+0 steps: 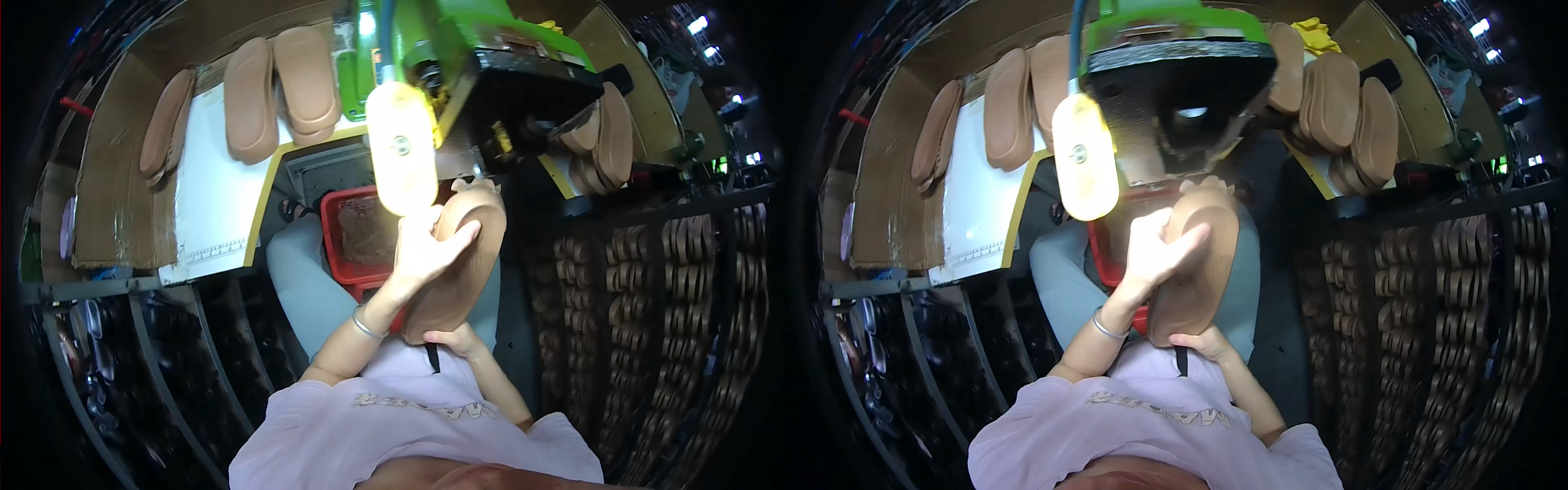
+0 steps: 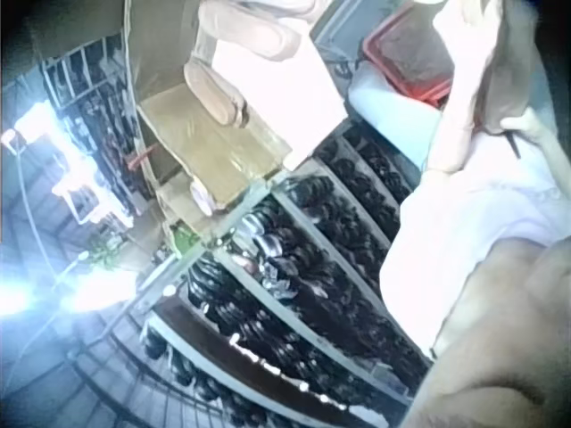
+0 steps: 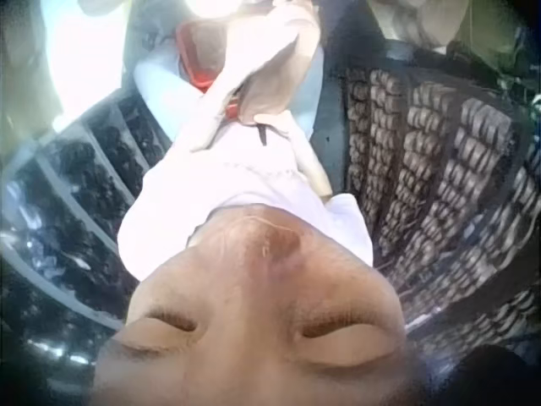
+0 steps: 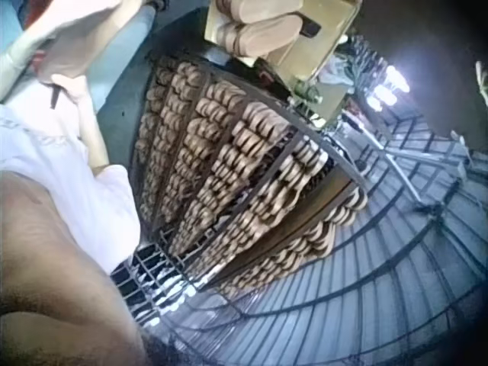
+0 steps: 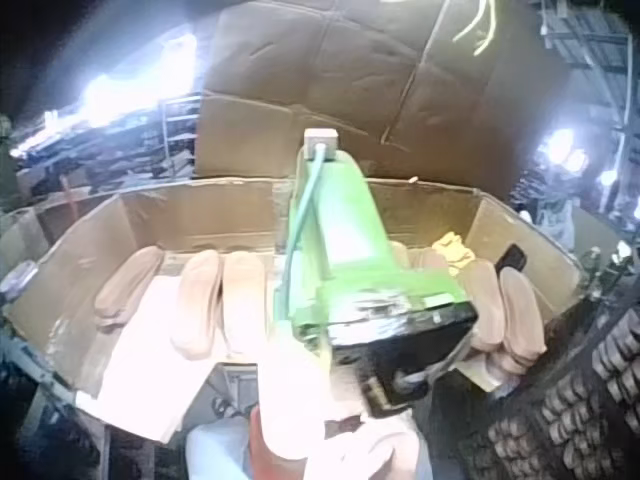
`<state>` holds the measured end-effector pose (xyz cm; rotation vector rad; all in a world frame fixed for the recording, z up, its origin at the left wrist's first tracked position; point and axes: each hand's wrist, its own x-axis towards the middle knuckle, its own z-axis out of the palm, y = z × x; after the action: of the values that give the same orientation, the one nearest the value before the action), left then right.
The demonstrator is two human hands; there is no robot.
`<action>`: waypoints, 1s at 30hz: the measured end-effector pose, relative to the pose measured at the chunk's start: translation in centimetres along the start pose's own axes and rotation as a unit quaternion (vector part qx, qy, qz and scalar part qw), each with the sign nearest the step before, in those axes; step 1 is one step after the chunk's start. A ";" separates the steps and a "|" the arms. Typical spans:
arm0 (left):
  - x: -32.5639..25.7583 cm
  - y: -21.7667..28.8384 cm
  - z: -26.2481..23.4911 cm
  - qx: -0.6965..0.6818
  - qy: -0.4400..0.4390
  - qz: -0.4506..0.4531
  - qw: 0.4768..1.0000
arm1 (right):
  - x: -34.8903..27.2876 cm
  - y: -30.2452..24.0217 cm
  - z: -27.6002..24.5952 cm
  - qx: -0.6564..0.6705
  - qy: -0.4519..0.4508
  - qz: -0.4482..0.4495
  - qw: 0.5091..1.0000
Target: The person sits on a low stool and uses a green grinding machine to smooth the edges of brown shoe insoles. They pick up insoles from a nearby pile, run the edges against the machine's rotating wheel, and then place the finished insoles onto a metal rack.
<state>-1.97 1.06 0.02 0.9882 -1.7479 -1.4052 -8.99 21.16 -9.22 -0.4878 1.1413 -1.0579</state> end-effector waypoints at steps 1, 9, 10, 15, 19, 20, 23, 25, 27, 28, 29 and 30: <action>0.7 1.6 0.1 -0.040 0.001 -0.020 0.999 | 0.0 -0.1 0.2 0.016 0.001 -0.022 1.000; -0.8 1.3 -2.2 -0.081 0.056 0.022 0.995 | -2.5 -0.3 -0.1 -0.082 0.052 -0.076 0.992; -0.9 0.4 -1.8 -0.129 0.066 0.015 0.989 | -3.2 0.0 -1.1 -0.096 0.065 -0.058 0.992; -2.0 -2.2 -2.0 -0.215 0.074 -0.006 0.974 | -5.0 -3.0 -3.4 0.027 0.236 -0.199 0.951; -1.7 -1.3 -2.3 -0.208 0.048 0.007 0.977 | -4.4 -5.7 -7.6 0.056 0.309 -0.319 0.894; -1.7 -1.6 -2.3 -0.175 0.047 0.017 0.983 | -4.0 -7.2 -8.3 0.060 0.321 -0.332 0.885; -1.6 -2.2 -2.9 -0.088 0.033 0.052 0.994 | -2.0 -11.9 -9.2 0.077 0.323 -0.395 0.856; -1.5 -1.7 -3.7 -0.085 0.029 0.062 0.994 | -0.7 -14.3 -10.3 0.055 0.286 -0.409 0.865; -1.5 0.1 -4.4 -0.161 0.056 0.039 0.985 | 1.0 -16.5 -10.2 0.048 0.261 -0.406 0.874; -1.6 1.0 -4.8 -0.219 0.077 0.020 0.972 | 1.9 -17.3 -10.1 0.049 0.248 -0.399 0.881; -1.7 1.2 -5.4 -0.221 0.089 0.028 0.971 | 2.6 -18.0 -9.6 0.050 0.238 -0.392 0.887; -1.9 1.5 -6.0 -0.228 0.097 0.018 0.969 | 3.2 -18.6 -8.9 0.077 0.220 -0.382 0.894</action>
<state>3.97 0.10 2.53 0.8027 -1.2164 -1.5369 -24.81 11.43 0.28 -0.6048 1.2698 -2.0099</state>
